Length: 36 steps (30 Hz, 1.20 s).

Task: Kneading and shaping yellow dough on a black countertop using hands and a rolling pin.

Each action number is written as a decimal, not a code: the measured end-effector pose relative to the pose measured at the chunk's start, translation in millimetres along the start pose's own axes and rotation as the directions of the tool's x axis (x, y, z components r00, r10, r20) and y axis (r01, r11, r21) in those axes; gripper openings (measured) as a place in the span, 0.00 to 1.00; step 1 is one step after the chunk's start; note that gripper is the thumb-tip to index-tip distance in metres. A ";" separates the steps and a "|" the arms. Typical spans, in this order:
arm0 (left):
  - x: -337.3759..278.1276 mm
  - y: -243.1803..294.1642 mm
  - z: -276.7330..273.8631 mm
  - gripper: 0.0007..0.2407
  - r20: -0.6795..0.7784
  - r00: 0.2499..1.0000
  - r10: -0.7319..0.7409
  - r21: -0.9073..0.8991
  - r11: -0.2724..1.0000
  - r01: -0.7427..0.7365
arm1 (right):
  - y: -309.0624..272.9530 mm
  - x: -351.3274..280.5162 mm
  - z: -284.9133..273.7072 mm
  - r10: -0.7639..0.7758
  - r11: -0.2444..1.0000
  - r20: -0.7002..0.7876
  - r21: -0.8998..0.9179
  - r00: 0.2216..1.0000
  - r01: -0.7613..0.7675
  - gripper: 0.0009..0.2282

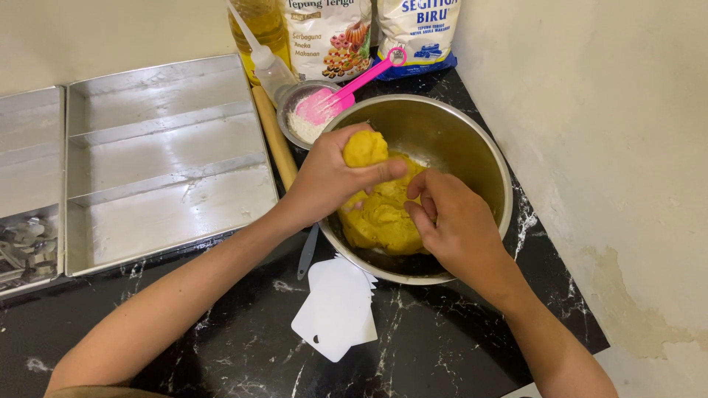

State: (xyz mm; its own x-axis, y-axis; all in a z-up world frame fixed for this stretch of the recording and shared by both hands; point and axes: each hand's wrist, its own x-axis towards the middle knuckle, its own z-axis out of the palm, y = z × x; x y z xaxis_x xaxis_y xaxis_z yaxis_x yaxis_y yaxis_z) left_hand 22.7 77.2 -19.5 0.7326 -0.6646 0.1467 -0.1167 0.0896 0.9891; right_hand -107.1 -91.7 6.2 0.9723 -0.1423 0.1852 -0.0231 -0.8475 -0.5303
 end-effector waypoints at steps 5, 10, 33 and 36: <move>2.2 -8.3 -3.8 0.24 0.095 0.969 0.230 0.104 0.965 -0.239 | 2.2 -1.7 0.8 -0.202 0.979 -0.105 0.012 0.974 0.204 0.10; 0.6 -6.8 -3.3 0.19 0.107 0.972 0.207 0.151 0.963 -0.222 | -2.6 -1.0 0.1 -0.238 0.971 -0.109 -0.022 0.965 0.237 0.09; -6.6 8.8 21.0 0.14 0.007 0.940 0.342 0.291 0.898 -0.329 | 12.2 -5.7 4.7 -0.289 0.957 -0.024 0.018 0.957 0.290 0.22; -3.2 13.2 32.2 0.14 -0.005 0.968 0.252 0.311 0.920 -0.238 | 24.9 -6.8 4.8 -0.272 0.961 -0.037 -0.053 0.962 0.270 0.23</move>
State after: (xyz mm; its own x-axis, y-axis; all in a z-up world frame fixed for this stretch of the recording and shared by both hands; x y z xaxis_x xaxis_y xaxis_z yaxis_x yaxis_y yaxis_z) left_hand -2.8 56.5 -7.3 0.6826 -0.6171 0.3915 -0.4906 0.0101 0.8713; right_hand -113.2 -109.3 -12.3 0.9327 0.0746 0.3529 0.2279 -0.8802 -0.4163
